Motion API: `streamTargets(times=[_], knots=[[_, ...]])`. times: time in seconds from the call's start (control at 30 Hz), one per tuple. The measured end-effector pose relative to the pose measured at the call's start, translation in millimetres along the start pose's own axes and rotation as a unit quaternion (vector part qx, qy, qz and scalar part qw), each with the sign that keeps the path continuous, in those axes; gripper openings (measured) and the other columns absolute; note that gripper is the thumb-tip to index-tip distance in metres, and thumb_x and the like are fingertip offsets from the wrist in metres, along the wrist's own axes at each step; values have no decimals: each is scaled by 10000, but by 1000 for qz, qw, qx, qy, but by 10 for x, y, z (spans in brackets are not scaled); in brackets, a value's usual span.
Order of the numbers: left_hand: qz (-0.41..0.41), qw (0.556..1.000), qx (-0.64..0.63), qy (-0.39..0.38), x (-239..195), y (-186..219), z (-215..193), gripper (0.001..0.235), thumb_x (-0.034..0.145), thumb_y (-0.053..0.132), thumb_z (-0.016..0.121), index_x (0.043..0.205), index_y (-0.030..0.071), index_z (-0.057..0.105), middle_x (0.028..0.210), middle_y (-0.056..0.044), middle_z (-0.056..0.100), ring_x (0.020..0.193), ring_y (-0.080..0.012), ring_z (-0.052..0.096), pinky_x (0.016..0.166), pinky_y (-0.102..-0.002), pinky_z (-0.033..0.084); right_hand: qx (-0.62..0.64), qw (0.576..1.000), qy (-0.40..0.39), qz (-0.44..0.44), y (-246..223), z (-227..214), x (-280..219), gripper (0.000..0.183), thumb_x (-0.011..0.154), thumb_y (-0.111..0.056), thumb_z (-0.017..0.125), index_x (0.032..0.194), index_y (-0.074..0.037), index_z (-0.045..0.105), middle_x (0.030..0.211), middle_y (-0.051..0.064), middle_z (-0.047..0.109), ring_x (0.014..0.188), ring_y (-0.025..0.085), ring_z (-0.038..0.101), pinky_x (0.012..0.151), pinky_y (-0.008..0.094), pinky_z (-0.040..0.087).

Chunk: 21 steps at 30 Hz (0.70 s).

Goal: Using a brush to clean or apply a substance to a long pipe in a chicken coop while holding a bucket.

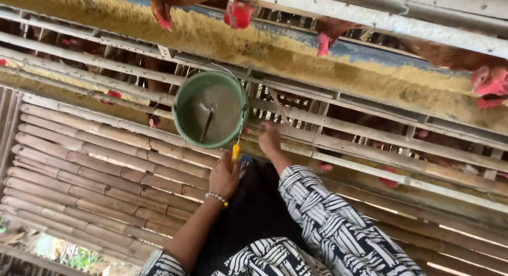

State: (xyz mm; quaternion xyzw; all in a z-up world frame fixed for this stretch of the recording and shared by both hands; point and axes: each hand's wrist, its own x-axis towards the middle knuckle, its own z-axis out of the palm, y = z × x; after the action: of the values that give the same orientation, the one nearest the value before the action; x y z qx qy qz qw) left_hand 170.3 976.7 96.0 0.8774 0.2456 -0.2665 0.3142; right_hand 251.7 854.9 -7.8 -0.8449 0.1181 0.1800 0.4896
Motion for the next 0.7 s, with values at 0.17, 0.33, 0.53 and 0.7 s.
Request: streamTargets(times=[0.17, 0.33, 0.53, 0.7], knots=[[23, 1000, -8, 3, -69, -51, 32, 437, 896, 372, 465, 1288, 177, 466, 997, -202, 650, 1007, -398, 617, 888, -492, 481, 356, 875, 189, 269, 1132, -167, 434, 389, 911, -329, 453, 1196, -78, 538, 1008, 148, 561, 925, 267, 570, 798, 396, 437], [34, 999, -9, 27, -137, 20, 111, 435, 900, 373, 460, 1277, 156, 467, 912, -262, 662, 946, -432, 628, 852, -522, 482, 209, 870, 293, 337, 1090, -356, 302, 237, 917, -282, 544, 1152, -253, 538, 1000, 81, 593, 884, 251, 635, 676, 392, 522], [102, 993, 21, 60, -175, -79, 239, 405, 897, 334, 485, 1257, 147, 478, 923, -267, 651, 905, -453, 633, 807, -533, 494, 310, 907, 157, 237, 711, -536, 131, 220, 890, -125, 502, 1081, -117, 612, 893, 54, 562, 662, 155, 537, 588, 275, 439], [120, 992, 18, 42, -184, -190, 283, 391, 860, 383, 548, 1212, 214, 546, 937, -195, 673, 896, -390, 654, 789, -483, 520, 93, 894, 262, 352, 1908, -920, 295, 190, 825, -304, 638, 1007, -333, 688, 852, 21, 677, 761, 237, 675, 439, 418, 543]])
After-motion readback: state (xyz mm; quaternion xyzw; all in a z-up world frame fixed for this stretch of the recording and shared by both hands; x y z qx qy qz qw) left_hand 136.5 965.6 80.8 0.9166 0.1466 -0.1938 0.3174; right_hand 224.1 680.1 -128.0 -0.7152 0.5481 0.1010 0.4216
